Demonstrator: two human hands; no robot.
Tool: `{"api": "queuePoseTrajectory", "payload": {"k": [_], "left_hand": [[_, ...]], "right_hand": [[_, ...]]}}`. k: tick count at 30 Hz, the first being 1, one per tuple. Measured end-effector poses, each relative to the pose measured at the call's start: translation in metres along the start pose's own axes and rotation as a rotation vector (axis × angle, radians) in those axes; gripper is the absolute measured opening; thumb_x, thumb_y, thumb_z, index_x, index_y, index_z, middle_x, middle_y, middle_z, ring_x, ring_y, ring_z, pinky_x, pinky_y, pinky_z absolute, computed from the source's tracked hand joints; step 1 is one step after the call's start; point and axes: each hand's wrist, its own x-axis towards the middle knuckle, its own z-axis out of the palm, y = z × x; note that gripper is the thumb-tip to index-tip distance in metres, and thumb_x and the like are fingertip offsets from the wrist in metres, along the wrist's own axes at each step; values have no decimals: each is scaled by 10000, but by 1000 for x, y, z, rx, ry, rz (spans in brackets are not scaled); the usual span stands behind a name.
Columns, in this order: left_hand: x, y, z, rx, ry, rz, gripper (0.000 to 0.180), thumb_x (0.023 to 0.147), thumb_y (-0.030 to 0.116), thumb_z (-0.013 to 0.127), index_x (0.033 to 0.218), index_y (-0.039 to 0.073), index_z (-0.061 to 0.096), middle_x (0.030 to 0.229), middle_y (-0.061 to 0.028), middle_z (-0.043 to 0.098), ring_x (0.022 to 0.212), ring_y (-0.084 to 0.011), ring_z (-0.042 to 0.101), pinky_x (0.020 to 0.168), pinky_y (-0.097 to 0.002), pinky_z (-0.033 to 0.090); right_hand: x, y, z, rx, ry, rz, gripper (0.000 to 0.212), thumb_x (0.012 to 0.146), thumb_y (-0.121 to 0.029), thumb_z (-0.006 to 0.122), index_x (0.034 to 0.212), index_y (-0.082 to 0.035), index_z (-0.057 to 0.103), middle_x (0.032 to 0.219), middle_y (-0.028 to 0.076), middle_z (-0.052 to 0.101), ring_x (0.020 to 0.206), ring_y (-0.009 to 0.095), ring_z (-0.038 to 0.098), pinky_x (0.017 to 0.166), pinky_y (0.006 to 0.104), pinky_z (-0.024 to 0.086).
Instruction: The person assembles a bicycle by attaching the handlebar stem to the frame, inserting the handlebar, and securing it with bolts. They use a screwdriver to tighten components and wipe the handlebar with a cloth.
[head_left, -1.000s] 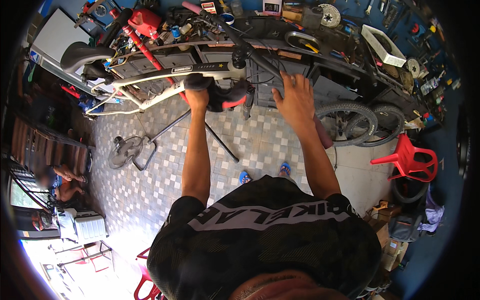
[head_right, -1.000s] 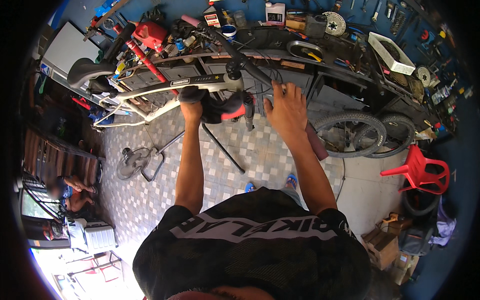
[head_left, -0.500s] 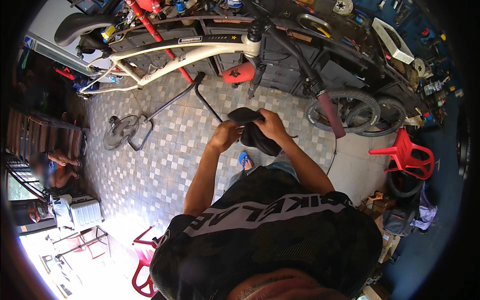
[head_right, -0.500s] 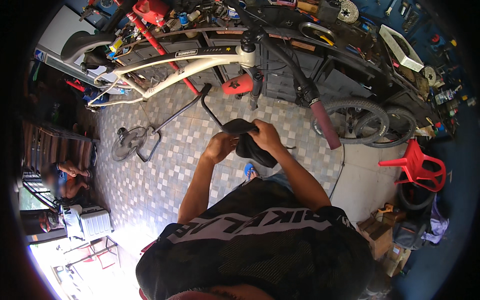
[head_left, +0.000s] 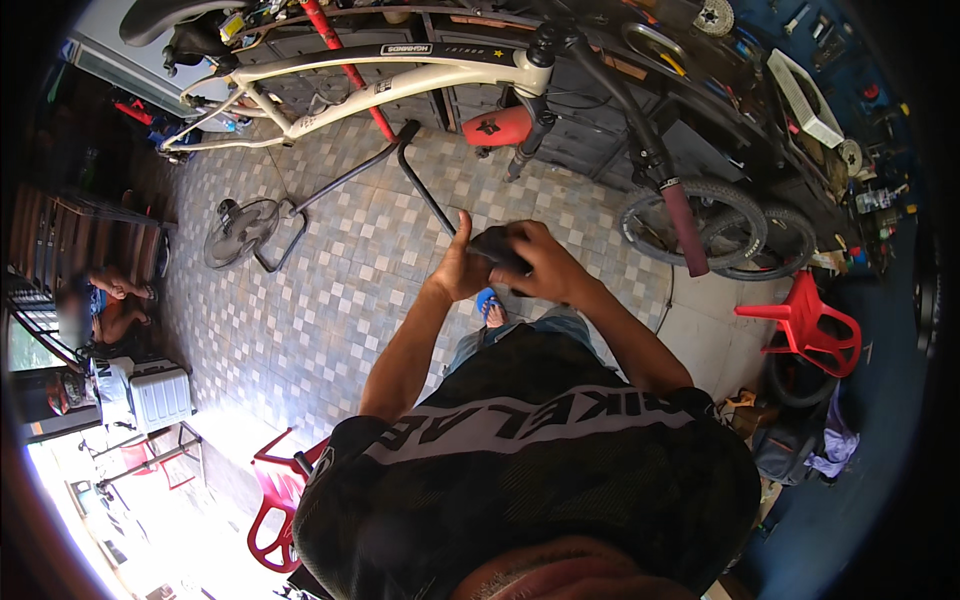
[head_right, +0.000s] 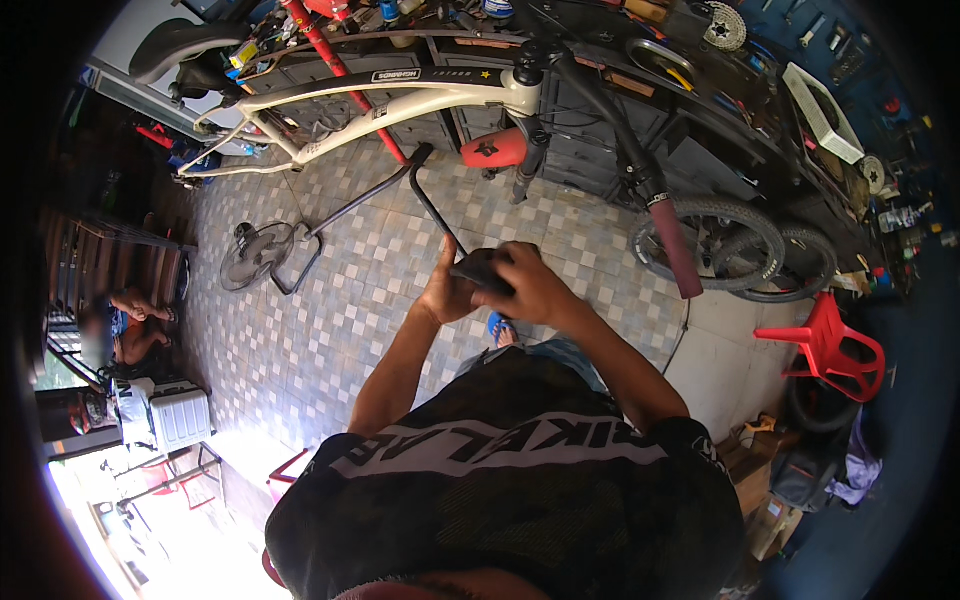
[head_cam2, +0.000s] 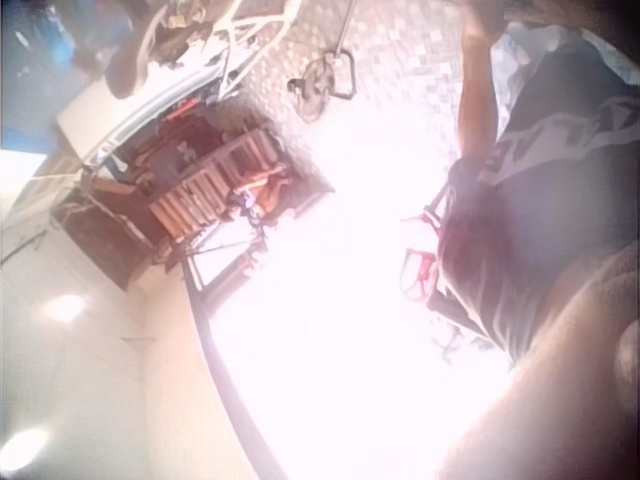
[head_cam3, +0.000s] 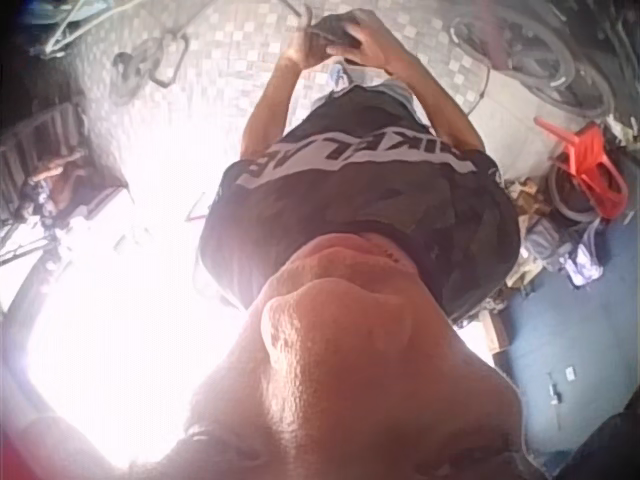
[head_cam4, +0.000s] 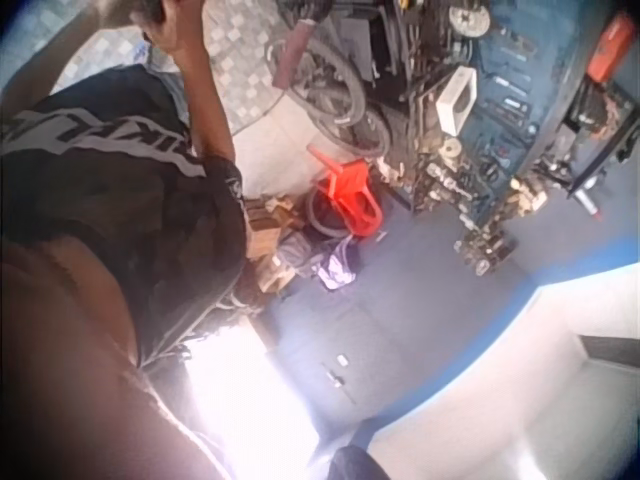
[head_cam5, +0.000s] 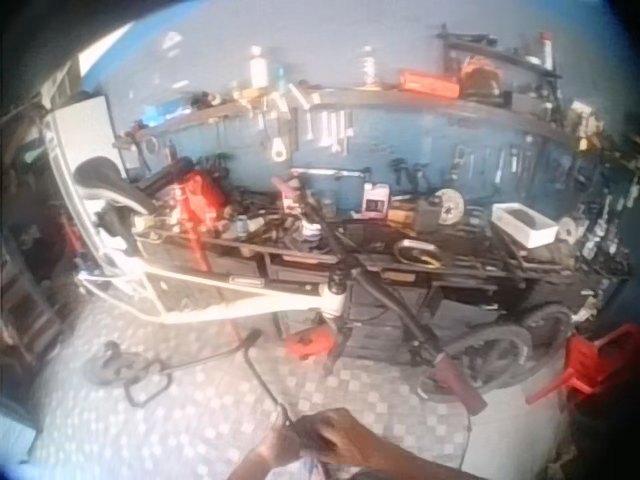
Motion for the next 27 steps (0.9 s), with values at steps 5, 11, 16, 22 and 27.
{"api": "queuePoseTrajectory", "payload": {"k": [5, 11, 16, 22, 27], "left_hand": [[20, -4, 7, -441, -643, 86, 1396, 680, 1067, 344, 1487, -69, 442, 1522, -217, 510, 1408, -340, 491, 1201, -499, 354], [0, 32, 60, -150, -251, 235, 1580, 562, 1111, 397, 1583, -89, 281, 1561, -210, 470, 1413, -326, 489, 1188, -422, 376], [1, 23, 51, -236, -407, 325, 1526, 598, 1094, 415, 1598, -52, 287, 1577, -218, 456, 1456, -349, 436, 1234, -458, 303], [-21, 44, 27, -465, -300, 500, 1468, 640, 1063, 458, 1618, -16, 274, 1642, -333, 288, 1538, -452, 267, 1284, -549, 157], [18, 37, -1, -185, -75, 539, 1271, 754, 975, 508, 1573, 16, 349, 1543, -236, 426, 1455, -354, 393, 1202, -467, 300]], "right_hand": [[8, 24, 8, -174, 53, -170, 427, 1001, -480, 621, 991, -59, 686, 871, 143, 659, 840, 371, 657, 728, 485, 530], [54, 33, 33, 15, 243, 275, 445, 1094, -400, 479, 963, -39, 704, 773, 227, 660, 722, 422, 665, 661, 482, 537], [75, 71, 44, 991, 619, 846, 560, 1070, -579, 515, 944, -60, 685, 755, 75, 645, 733, 194, 677, 668, 396, 553], [76, 70, 1, 1367, 727, 806, 588, 1085, -569, 483, 1136, -25, 702, 1028, 81, 722, 946, 210, 708, 886, 364, 570], [73, 11, 14, 649, 50, 16, 830, 968, -698, 573, 1304, 60, 615, 1207, 187, 688, 1096, 352, 673, 1015, 467, 500]]}}
